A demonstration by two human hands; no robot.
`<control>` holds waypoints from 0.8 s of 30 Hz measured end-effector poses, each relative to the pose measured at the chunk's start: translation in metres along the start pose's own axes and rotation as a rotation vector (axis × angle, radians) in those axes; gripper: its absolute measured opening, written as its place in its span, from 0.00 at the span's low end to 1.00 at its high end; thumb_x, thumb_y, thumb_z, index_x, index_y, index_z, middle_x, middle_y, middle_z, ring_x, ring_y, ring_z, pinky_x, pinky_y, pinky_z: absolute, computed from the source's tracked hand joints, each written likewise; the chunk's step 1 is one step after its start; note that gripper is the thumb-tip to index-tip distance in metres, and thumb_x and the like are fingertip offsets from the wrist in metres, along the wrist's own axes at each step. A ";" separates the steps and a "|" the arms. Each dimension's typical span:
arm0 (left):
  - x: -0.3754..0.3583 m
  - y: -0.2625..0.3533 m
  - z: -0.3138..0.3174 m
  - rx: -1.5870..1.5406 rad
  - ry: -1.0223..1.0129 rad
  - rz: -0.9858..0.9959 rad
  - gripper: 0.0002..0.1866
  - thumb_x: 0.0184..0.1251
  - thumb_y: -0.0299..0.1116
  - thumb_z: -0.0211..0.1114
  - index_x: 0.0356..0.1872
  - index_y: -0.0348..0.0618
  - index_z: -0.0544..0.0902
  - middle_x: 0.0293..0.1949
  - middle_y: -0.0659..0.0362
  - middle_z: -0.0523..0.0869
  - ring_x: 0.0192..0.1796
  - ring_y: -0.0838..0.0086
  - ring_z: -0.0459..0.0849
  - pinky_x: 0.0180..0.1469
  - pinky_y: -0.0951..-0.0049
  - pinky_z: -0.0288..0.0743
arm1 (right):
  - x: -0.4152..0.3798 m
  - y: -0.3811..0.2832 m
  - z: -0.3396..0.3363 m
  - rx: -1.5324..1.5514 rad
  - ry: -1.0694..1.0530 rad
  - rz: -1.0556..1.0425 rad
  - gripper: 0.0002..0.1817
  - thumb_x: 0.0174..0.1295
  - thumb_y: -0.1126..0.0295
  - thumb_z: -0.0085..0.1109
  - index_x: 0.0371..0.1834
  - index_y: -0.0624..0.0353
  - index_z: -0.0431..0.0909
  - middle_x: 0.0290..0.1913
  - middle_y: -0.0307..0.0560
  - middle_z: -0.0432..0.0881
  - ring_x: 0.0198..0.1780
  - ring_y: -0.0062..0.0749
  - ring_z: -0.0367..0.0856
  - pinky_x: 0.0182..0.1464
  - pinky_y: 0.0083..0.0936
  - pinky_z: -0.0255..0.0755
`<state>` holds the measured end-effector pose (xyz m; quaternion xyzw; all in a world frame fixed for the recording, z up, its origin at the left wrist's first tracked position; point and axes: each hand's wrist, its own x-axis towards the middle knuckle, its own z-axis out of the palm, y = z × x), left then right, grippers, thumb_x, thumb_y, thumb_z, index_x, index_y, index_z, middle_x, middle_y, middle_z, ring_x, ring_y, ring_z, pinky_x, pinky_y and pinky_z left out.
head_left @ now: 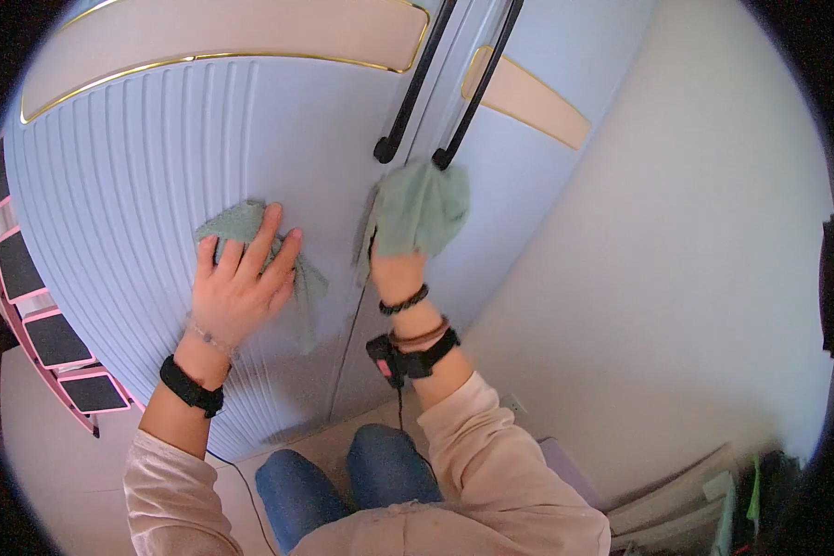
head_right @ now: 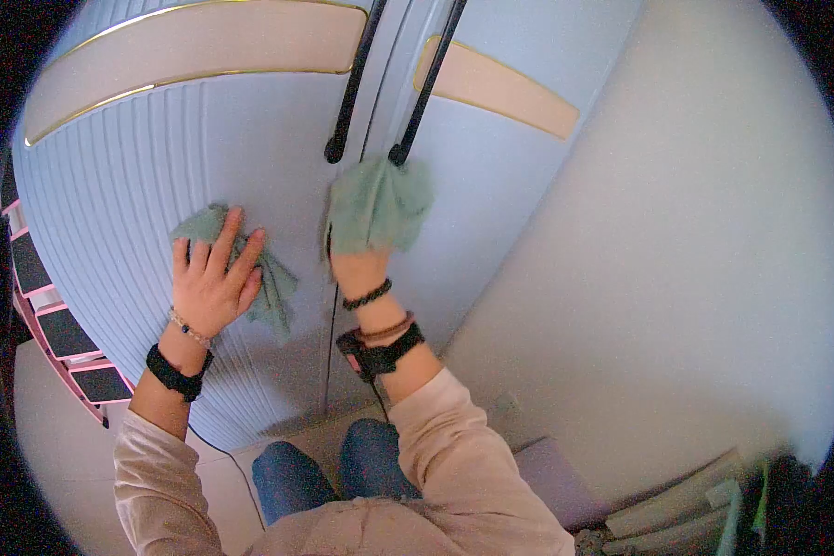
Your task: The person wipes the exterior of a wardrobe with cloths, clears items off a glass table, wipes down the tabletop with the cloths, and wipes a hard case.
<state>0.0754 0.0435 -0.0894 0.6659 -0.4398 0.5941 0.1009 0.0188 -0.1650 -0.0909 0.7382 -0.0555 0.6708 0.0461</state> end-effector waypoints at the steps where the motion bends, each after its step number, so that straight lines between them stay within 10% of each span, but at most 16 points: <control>1: 0.001 0.001 -0.001 -0.001 0.002 -0.002 0.24 0.46 0.41 0.60 0.50 0.57 0.76 0.59 0.58 0.68 0.41 0.67 0.70 0.52 0.58 0.59 | -0.021 0.001 0.000 0.018 -0.082 0.031 0.25 0.57 0.70 0.48 0.59 0.62 0.61 0.61 0.55 0.62 0.62 0.50 0.58 0.63 0.39 0.50; 7: 0.005 0.006 -0.002 0.013 0.024 0.009 0.22 0.48 0.41 0.58 0.49 0.57 0.76 0.59 0.57 0.68 0.43 0.65 0.70 0.51 0.58 0.59 | -0.165 0.001 0.019 0.322 -0.349 0.386 0.26 0.59 0.67 0.48 0.61 0.64 0.58 0.62 0.57 0.59 0.63 0.50 0.56 0.65 0.41 0.46; 16: 0.013 0.006 -0.007 0.073 -0.028 0.024 0.20 0.52 0.42 0.56 0.49 0.57 0.76 0.59 0.56 0.68 0.44 0.64 0.70 0.50 0.59 0.59 | -0.183 0.006 -0.003 0.162 -0.418 0.268 0.24 0.61 0.62 0.45 0.59 0.61 0.59 0.60 0.53 0.62 0.61 0.43 0.59 0.64 0.37 0.50; 24: 0.017 0.015 -0.001 0.104 -0.036 0.042 0.19 0.54 0.43 0.54 0.50 0.59 0.76 0.59 0.57 0.68 0.43 0.65 0.70 0.49 0.61 0.58 | -0.134 0.030 0.021 1.081 -0.346 0.620 0.21 0.62 0.61 0.43 0.56 0.59 0.63 0.55 0.49 0.67 0.58 0.40 0.64 0.62 0.35 0.55</control>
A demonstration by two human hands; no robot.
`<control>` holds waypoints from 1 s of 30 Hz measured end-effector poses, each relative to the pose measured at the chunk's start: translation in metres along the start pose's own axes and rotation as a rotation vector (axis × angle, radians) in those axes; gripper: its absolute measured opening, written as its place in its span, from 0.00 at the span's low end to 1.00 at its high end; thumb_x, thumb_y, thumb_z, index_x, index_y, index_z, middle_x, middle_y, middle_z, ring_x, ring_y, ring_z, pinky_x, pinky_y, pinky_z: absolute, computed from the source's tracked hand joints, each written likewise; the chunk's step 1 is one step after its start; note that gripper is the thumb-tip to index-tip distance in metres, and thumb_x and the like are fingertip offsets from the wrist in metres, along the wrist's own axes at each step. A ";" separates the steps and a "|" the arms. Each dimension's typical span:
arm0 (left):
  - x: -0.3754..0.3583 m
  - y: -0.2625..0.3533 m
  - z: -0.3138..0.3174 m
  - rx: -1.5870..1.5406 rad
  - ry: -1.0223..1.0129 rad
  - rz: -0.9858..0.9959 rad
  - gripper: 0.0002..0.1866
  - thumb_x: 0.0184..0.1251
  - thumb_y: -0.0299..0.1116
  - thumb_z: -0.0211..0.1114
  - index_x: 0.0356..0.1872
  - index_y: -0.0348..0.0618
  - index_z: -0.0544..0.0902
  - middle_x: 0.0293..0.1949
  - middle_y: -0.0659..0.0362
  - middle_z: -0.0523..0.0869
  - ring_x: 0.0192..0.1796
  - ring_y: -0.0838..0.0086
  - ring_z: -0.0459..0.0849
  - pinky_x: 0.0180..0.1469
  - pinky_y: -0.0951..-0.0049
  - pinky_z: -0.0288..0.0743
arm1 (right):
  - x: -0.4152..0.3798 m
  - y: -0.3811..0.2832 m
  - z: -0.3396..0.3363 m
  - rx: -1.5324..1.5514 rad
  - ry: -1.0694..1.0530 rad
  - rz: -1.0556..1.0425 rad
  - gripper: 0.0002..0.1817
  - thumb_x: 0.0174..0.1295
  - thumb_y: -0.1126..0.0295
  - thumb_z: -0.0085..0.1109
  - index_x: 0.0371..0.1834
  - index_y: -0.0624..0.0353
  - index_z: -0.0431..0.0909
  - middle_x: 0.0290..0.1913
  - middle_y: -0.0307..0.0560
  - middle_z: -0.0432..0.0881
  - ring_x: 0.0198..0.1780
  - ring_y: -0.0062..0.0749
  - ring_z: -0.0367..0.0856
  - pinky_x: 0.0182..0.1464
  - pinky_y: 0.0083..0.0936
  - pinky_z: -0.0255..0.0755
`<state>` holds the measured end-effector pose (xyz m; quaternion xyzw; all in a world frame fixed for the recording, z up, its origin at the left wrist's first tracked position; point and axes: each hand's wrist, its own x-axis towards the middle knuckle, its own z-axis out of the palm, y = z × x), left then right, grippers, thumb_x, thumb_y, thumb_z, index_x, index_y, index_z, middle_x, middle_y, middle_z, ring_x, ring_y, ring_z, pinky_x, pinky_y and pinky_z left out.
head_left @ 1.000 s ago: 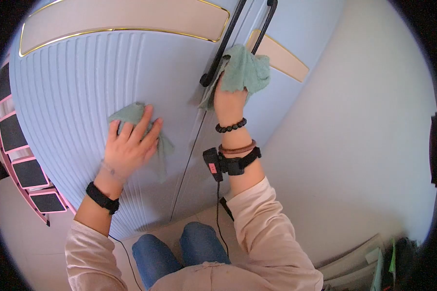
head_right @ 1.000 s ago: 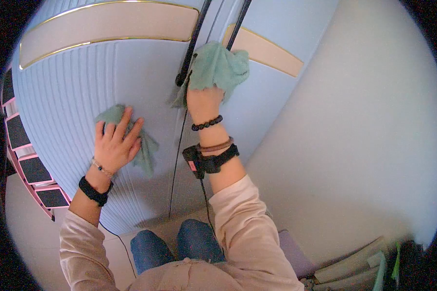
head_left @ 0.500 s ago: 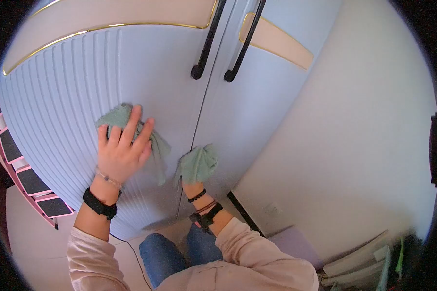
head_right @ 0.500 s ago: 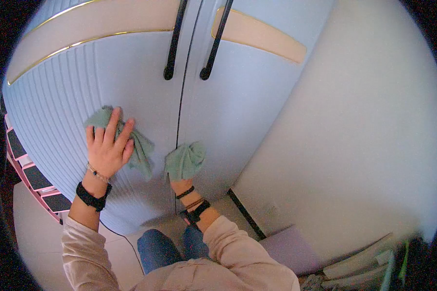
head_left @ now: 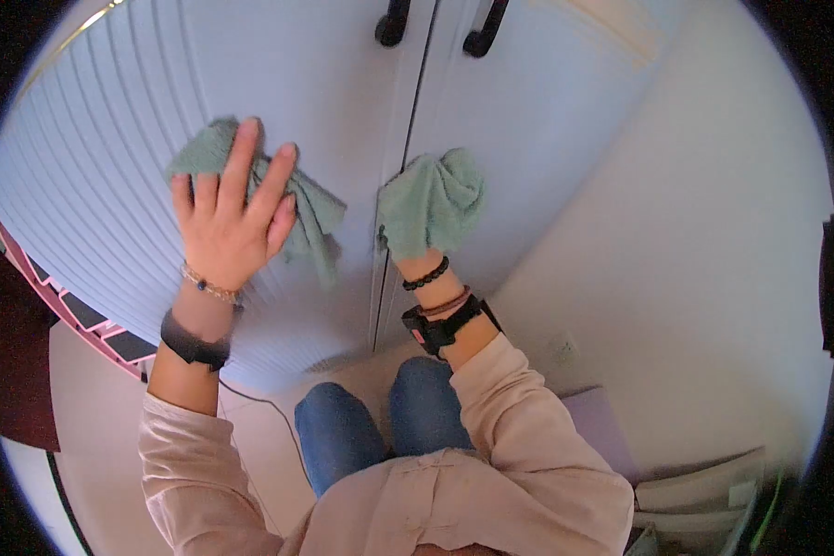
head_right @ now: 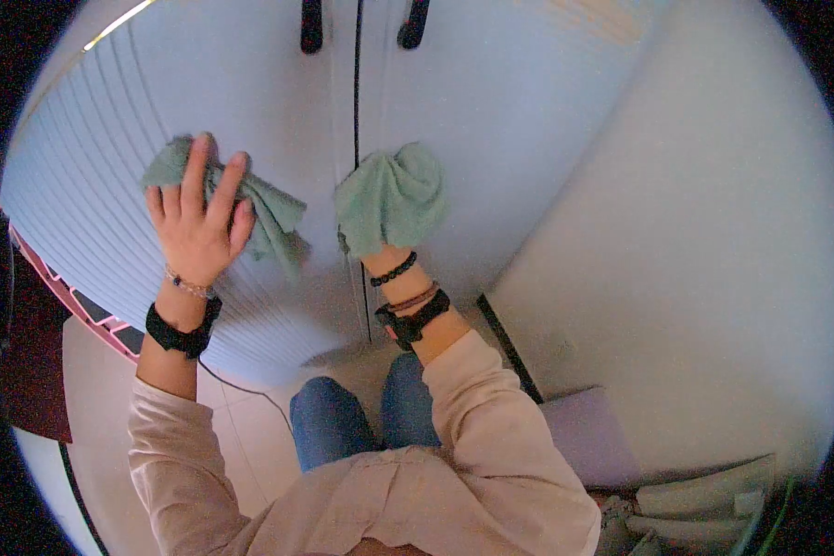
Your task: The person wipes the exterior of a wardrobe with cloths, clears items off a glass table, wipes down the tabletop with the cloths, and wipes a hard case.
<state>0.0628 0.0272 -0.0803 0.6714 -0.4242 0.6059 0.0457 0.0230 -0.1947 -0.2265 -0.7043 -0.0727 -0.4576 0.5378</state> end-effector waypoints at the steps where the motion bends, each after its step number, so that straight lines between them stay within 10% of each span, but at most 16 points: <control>1: 0.000 0.002 0.002 0.028 0.017 -0.007 0.20 0.55 0.44 0.53 0.50 0.59 0.76 0.59 0.57 0.68 0.42 0.66 0.70 0.50 0.62 0.57 | -0.011 0.017 0.001 0.040 0.045 0.042 0.21 0.62 0.60 0.42 0.56 0.59 0.64 0.55 0.49 0.68 0.57 0.40 0.64 0.61 0.35 0.55; 3: 0.003 0.004 0.005 0.079 0.060 0.005 0.21 0.55 0.45 0.52 0.51 0.60 0.75 0.58 0.57 0.69 0.38 0.68 0.70 0.50 0.64 0.56 | -0.041 0.045 -0.008 -0.097 0.115 0.077 0.20 0.61 0.61 0.44 0.55 0.59 0.65 0.54 0.50 0.68 0.57 0.40 0.65 0.62 0.35 0.55; 5: 0.000 0.004 0.006 0.094 0.051 0.015 0.21 0.55 0.45 0.52 0.51 0.60 0.75 0.58 0.57 0.69 0.38 0.68 0.69 0.50 0.65 0.56 | -0.087 0.066 -0.014 -1.021 -0.027 -0.147 0.26 0.59 0.59 0.49 0.59 0.59 0.60 0.59 0.52 0.63 0.61 0.44 0.60 0.64 0.37 0.50; 17: 0.006 0.002 0.007 0.125 0.070 0.022 0.18 0.54 0.46 0.53 0.48 0.63 0.77 0.56 0.58 0.72 0.34 0.71 0.68 0.49 0.67 0.57 | -0.149 0.052 -0.004 -0.902 -0.313 0.195 0.21 0.61 0.64 0.45 0.55 0.61 0.64 0.55 0.54 0.66 0.57 0.45 0.63 0.62 0.35 0.53; 21: 0.007 0.007 0.010 0.113 0.107 0.032 0.19 0.54 0.46 0.53 0.48 0.63 0.77 0.56 0.57 0.72 0.34 0.70 0.67 0.46 0.67 0.57 | -0.062 0.024 -0.003 -1.033 0.003 -0.392 0.23 0.58 0.64 0.49 0.57 0.59 0.63 0.53 0.50 0.68 0.57 0.38 0.65 0.61 0.34 0.56; 24: 0.008 0.006 0.011 0.086 0.132 0.042 0.19 0.53 0.46 0.53 0.48 0.62 0.78 0.56 0.57 0.71 0.34 0.70 0.66 0.45 0.68 0.56 | -0.003 -0.025 0.005 0.263 -0.095 0.137 0.26 0.56 0.65 0.53 0.58 0.59 0.63 0.57 0.51 0.65 0.59 0.39 0.63 0.61 0.37 0.55; 26: 0.007 0.003 0.012 0.076 0.128 0.050 0.19 0.53 0.46 0.53 0.48 0.61 0.78 0.56 0.56 0.71 0.34 0.70 0.66 0.45 0.68 0.56 | 0.025 -0.073 0.005 -0.693 -0.014 -0.394 0.25 0.53 0.63 0.56 0.54 0.60 0.67 0.56 0.51 0.68 0.58 0.41 0.65 0.61 0.38 0.56; 30: 0.010 -0.007 0.034 0.053 0.114 0.062 0.19 0.54 0.47 0.53 0.48 0.60 0.78 0.57 0.54 0.70 0.37 0.69 0.67 0.45 0.69 0.56 | 0.041 -0.058 0.011 -0.552 0.306 -0.427 0.16 0.45 0.61 0.60 0.38 0.53 0.79 0.42 0.48 0.77 0.44 0.46 0.72 0.49 0.41 0.65</control>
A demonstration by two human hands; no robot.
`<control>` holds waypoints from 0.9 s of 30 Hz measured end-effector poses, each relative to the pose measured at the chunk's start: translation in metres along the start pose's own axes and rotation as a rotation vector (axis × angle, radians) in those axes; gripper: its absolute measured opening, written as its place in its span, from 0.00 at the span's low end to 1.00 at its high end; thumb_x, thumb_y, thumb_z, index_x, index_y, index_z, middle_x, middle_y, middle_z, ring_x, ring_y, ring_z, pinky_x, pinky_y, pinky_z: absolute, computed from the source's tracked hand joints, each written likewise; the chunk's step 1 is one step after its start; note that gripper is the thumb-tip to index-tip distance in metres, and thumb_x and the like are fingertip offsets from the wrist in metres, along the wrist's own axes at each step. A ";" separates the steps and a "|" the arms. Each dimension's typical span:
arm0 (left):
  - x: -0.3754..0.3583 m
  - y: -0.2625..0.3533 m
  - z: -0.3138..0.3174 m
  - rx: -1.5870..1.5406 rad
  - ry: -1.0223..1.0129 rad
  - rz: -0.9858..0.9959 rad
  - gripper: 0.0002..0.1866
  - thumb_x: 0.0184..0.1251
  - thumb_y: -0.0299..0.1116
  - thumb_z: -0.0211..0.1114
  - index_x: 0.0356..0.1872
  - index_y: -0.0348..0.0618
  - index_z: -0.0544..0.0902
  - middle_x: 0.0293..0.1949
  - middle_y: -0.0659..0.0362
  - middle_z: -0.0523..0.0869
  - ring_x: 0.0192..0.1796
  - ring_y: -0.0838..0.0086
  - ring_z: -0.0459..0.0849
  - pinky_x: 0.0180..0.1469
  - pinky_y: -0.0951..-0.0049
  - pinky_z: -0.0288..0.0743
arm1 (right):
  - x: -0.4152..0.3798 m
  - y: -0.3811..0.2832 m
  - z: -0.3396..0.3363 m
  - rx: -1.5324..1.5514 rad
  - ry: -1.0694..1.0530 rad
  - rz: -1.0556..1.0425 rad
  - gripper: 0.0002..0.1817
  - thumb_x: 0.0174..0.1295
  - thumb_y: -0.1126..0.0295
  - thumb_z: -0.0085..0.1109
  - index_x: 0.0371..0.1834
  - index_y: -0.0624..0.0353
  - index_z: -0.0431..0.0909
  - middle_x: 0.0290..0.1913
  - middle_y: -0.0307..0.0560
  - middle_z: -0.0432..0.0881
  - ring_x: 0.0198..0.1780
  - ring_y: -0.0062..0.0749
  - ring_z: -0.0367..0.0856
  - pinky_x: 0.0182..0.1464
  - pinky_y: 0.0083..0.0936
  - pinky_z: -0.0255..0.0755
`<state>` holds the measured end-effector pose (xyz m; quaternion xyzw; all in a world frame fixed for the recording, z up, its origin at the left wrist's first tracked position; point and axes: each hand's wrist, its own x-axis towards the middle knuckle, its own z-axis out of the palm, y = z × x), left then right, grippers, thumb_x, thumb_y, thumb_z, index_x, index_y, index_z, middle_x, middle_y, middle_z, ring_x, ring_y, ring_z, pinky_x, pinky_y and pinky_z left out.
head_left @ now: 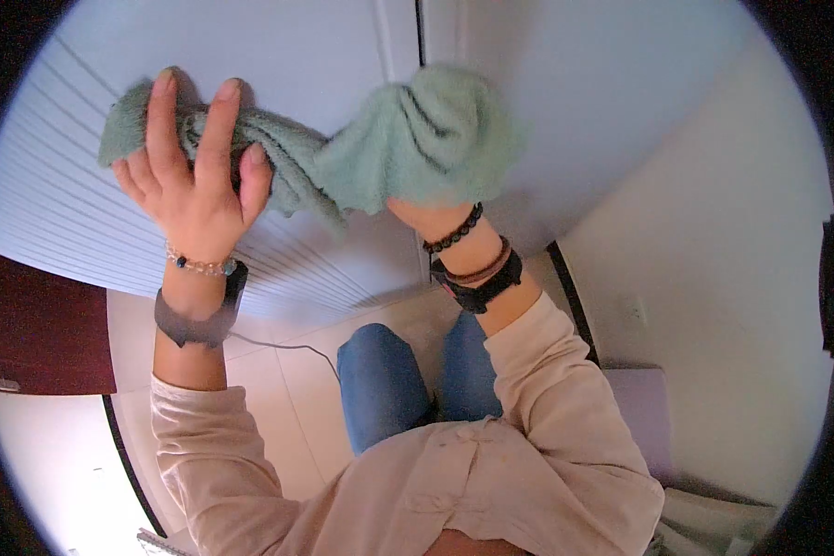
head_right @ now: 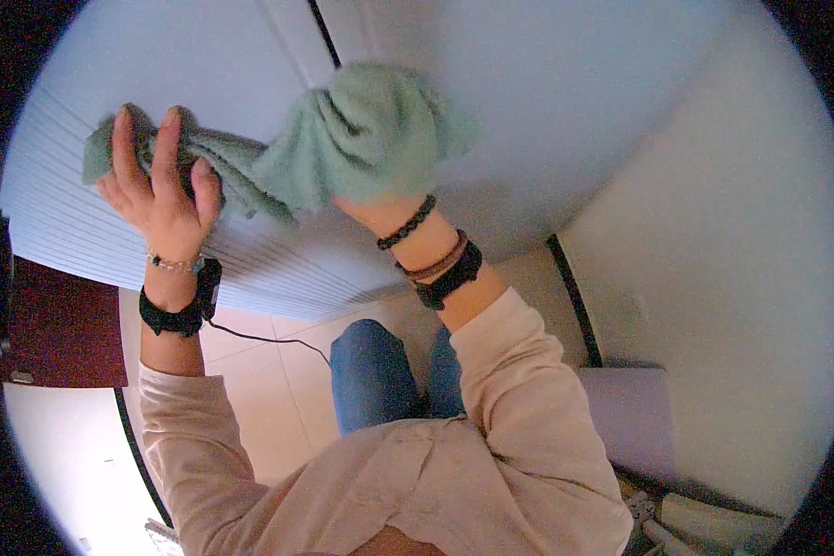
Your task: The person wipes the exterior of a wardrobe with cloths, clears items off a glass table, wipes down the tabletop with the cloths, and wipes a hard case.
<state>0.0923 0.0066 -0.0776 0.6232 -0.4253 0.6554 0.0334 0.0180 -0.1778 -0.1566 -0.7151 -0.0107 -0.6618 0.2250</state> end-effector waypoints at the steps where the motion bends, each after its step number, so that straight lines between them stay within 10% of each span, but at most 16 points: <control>1: 0.001 -0.005 0.004 -0.025 0.009 -0.006 0.19 0.54 0.47 0.53 0.48 0.60 0.78 0.57 0.54 0.69 0.38 0.69 0.67 0.45 0.69 0.56 | -0.020 0.010 0.011 -0.092 -0.090 -0.076 0.15 0.43 0.62 0.60 0.36 0.53 0.79 0.41 0.47 0.77 0.44 0.45 0.72 0.48 0.41 0.65; 10: 0.004 0.012 -0.025 -0.005 -0.075 0.070 0.21 0.59 0.40 0.50 0.53 0.45 0.72 0.58 0.43 0.64 0.56 0.55 0.66 0.54 0.61 0.56 | -0.169 0.025 -0.022 -0.292 -0.567 0.041 0.10 0.42 0.63 0.57 0.28 0.53 0.77 0.34 0.44 0.76 0.39 0.39 0.72 0.44 0.40 0.65; 15: 0.001 0.007 -0.018 -0.045 -0.004 0.116 0.21 0.60 0.42 0.49 0.52 0.46 0.74 0.58 0.47 0.64 0.53 0.62 0.65 0.51 0.68 0.57 | -0.279 0.037 -0.030 -0.199 -0.800 0.293 0.14 0.50 0.64 0.56 0.39 0.57 0.77 0.42 0.50 0.76 0.45 0.44 0.72 0.49 0.41 0.65; 27: -0.021 -0.029 -0.008 -0.031 0.029 0.264 0.19 0.61 0.42 0.51 0.48 0.38 0.73 0.49 0.45 0.69 0.51 0.57 0.65 0.53 0.60 0.57 | -0.292 0.019 -0.006 -0.101 -0.682 0.395 0.18 0.53 0.67 0.49 0.48 0.59 0.71 0.49 0.54 0.73 0.53 0.50 0.68 0.58 0.46 0.58</control>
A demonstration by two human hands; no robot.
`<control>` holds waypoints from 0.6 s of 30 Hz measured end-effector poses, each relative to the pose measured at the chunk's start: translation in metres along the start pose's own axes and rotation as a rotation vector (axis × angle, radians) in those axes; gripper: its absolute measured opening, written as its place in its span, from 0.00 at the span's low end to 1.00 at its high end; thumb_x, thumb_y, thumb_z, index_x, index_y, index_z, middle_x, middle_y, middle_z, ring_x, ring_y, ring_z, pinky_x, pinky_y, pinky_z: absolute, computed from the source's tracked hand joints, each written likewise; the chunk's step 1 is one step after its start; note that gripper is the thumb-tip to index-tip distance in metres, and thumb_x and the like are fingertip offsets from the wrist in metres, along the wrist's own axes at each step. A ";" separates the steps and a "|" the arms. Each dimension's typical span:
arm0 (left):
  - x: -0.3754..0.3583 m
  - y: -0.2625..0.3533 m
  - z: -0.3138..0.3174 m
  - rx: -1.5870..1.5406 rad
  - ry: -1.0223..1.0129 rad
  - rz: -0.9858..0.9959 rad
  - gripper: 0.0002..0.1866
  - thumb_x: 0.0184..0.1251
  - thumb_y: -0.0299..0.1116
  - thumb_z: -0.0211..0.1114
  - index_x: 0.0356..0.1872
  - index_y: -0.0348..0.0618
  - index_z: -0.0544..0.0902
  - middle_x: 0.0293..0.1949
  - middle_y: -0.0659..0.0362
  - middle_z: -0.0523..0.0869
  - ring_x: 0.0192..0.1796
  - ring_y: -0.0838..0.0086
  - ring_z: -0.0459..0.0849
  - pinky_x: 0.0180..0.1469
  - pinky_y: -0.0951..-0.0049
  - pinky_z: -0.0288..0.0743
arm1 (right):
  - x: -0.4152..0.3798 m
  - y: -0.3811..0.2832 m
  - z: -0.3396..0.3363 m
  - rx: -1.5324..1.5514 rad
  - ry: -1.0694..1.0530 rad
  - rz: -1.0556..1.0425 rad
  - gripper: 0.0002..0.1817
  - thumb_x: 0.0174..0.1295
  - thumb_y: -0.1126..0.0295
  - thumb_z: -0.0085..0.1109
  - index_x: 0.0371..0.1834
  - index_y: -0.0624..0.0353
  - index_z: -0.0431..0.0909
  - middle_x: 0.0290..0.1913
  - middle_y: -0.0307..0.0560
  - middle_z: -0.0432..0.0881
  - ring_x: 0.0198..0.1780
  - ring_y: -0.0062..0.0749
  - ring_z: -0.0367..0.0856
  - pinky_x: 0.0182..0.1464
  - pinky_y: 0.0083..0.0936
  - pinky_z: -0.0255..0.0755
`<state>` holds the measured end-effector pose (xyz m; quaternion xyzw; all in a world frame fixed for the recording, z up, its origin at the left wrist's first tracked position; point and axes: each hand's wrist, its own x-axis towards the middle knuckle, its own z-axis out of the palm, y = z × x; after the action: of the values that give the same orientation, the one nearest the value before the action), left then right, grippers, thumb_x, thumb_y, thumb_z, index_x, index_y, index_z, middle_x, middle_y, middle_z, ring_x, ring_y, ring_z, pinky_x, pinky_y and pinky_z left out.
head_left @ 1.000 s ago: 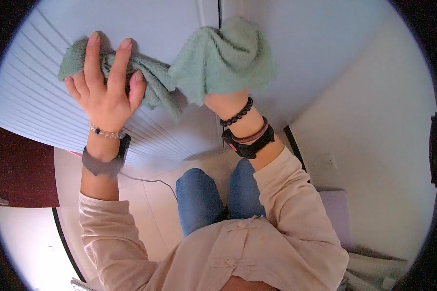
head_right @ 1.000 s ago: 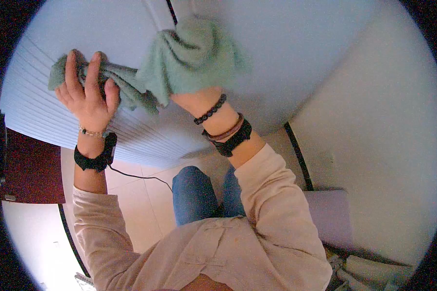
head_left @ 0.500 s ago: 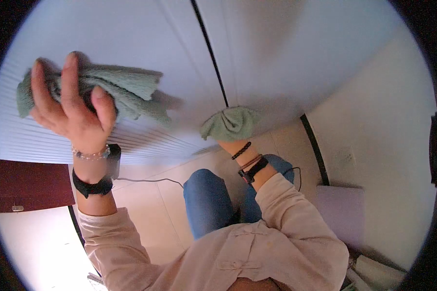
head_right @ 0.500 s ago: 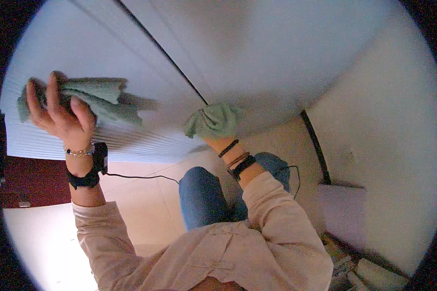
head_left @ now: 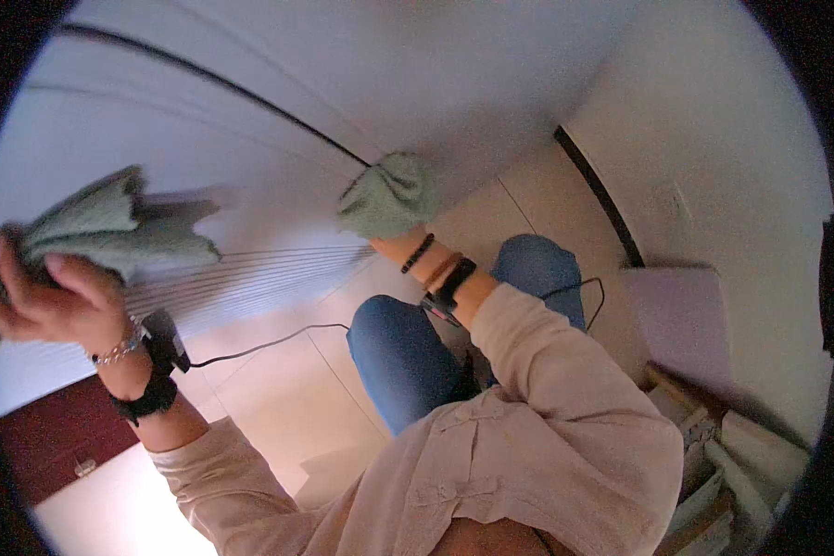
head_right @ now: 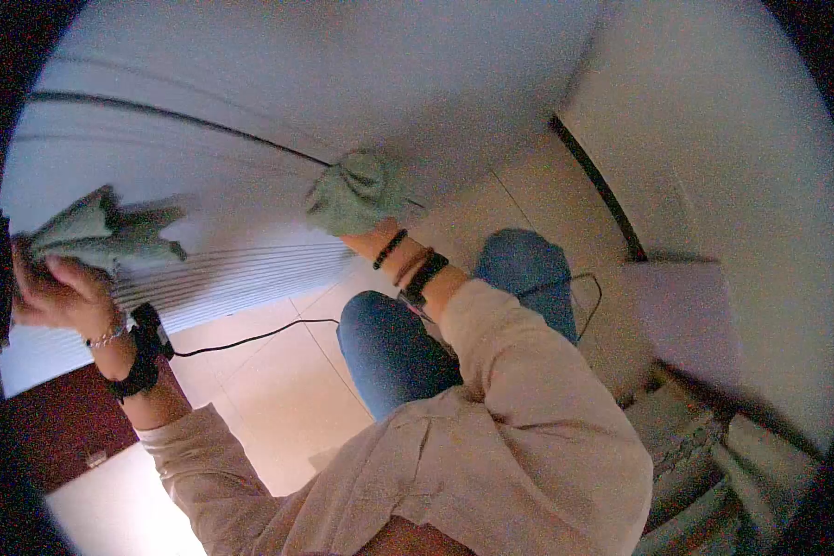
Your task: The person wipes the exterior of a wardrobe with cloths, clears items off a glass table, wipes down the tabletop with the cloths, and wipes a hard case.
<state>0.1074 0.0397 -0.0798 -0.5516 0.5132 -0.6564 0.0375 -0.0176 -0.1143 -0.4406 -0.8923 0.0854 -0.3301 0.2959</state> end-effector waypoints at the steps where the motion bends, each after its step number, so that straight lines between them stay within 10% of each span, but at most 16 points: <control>1: -0.009 -0.007 0.001 0.006 0.015 0.002 0.19 0.61 0.43 0.52 0.46 0.38 0.74 0.46 0.45 0.71 0.49 0.56 0.65 0.52 0.59 0.58 | -0.008 0.004 0.014 0.110 -0.003 0.094 0.17 0.52 0.67 0.52 0.46 0.59 0.72 0.51 0.54 0.72 0.54 0.47 0.67 0.58 0.42 0.58; 10: -0.019 0.002 -0.004 0.038 0.017 -0.026 0.21 0.65 0.46 0.45 0.47 0.40 0.75 0.49 0.58 0.76 0.50 0.60 0.65 0.54 0.59 0.55 | -0.065 0.052 0.097 -0.320 -0.254 0.443 0.26 0.58 0.56 0.42 0.57 0.56 0.59 0.61 0.51 0.58 0.64 0.40 0.53 0.63 0.36 0.47; 18: -0.020 -0.001 -0.015 0.108 -0.019 0.042 0.25 0.67 0.50 0.41 0.46 0.37 0.75 0.47 0.53 0.74 0.49 0.61 0.67 0.53 0.59 0.57 | -0.026 0.136 0.049 -0.524 -1.389 0.680 0.35 0.61 0.46 0.27 0.67 0.53 0.41 0.69 0.42 0.42 0.69 0.36 0.41 0.67 0.36 0.37</control>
<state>0.1042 0.0620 -0.0908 -0.5442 0.4879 -0.6770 0.0859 -0.0002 -0.1925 -0.5641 -0.8588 0.2230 0.4371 0.1472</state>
